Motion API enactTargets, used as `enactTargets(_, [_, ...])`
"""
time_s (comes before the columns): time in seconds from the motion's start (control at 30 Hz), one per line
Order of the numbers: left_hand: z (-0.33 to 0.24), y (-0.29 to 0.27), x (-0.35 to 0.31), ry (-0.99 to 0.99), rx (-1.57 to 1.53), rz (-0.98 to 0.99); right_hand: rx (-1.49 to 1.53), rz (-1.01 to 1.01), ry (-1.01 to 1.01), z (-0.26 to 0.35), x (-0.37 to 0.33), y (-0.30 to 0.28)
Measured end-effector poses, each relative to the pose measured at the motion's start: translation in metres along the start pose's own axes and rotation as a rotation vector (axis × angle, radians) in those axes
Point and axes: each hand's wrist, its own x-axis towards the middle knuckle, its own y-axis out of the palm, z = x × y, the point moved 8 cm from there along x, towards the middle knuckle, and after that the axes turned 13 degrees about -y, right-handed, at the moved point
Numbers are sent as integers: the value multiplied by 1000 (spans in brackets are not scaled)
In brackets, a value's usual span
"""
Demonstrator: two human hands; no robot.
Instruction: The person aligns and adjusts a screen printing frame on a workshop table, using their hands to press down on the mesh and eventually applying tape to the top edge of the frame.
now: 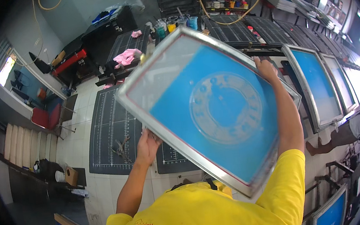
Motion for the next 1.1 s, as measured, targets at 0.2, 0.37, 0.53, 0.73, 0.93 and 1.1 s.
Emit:
enactTargets(0.2, [-2, -29, 47, 199, 272, -412, 135, -62, 178, 39, 30, 48])
enactTargets(0.37, [-63, -95, 78, 308, 316, -534, 250, -10, 30, 72, 13, 95])
enactTargets(0.53, [-69, -123, 55, 331, 453, -598, 460, -51, -7, 57, -81, 143])
enactTargets(0.73, [-41, -129, 47, 206, 677, -706, 551, -82, 174, 12, -177, 182])
enactTargets(0.93, [-22, -142, 61, 294, 778, -666, 501, -77, 224, -6, -209, 192])
enactTargets(1.1, [-6, -145, 73, 143, 806, -719, 470, -61, 260, -14, -217, 190])
